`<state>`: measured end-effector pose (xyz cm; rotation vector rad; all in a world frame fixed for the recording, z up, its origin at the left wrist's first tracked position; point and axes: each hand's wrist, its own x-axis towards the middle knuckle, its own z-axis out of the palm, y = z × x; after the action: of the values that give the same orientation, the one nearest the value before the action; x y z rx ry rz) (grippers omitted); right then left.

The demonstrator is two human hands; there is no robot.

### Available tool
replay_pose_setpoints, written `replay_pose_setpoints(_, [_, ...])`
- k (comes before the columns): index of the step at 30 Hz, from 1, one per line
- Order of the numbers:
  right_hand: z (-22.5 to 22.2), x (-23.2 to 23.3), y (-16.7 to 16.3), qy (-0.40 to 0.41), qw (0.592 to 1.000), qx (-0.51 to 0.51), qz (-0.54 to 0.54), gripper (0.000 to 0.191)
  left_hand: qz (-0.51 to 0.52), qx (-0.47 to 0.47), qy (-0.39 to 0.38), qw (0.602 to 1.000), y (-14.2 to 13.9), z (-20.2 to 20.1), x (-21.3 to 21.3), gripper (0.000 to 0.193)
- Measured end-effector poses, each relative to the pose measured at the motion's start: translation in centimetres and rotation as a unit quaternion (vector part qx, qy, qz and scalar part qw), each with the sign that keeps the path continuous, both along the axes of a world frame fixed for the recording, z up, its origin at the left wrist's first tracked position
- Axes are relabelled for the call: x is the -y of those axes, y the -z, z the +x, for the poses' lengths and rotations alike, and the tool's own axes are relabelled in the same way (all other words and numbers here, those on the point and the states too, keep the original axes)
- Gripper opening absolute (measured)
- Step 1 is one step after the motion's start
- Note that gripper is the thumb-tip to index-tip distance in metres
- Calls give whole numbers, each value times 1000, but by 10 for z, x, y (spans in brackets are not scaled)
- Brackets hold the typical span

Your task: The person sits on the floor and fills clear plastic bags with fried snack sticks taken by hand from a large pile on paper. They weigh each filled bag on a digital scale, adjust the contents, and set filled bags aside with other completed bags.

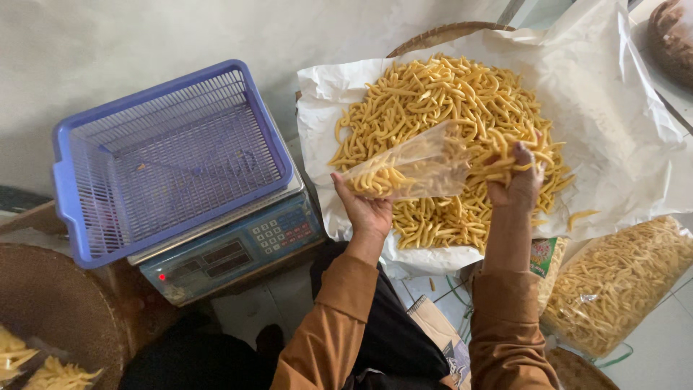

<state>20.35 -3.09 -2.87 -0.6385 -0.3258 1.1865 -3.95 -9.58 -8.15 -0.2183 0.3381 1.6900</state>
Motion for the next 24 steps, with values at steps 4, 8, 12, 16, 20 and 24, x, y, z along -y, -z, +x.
replay_pose_setpoints(4, [-2, 9, -51, -45, 993, -90, 68, 68, -44, -15, 0, 999, -2, 2, 1, 81])
replay_pose_setpoints(8, [-26, 24, -83, -100, 980, -28, 169, 72, -40, -21, 3, 999, -1, 4, 1, 82])
replay_pose_setpoints(12, [-51, 27, -90, -129, 975, -5, 181, 75, -25, -30, -2, 999, 2, 5, 1, 83])
replay_pose_setpoints(16, [-64, 26, -81, -97, 982, 44, 158, 73, -38, -21, 0, 999, 0, 3, 1, 83])
replay_pose_setpoints(20, [-66, 25, -71, -65, 980, 105, 157, 67, -56, -18, -5, 998, -2, 2, 0, 82])
replay_pose_setpoints(24, [-66, 22, -67, -54, 961, 171, 209, 57, -86, -13, 2, 996, 2, 5, -2, 78])
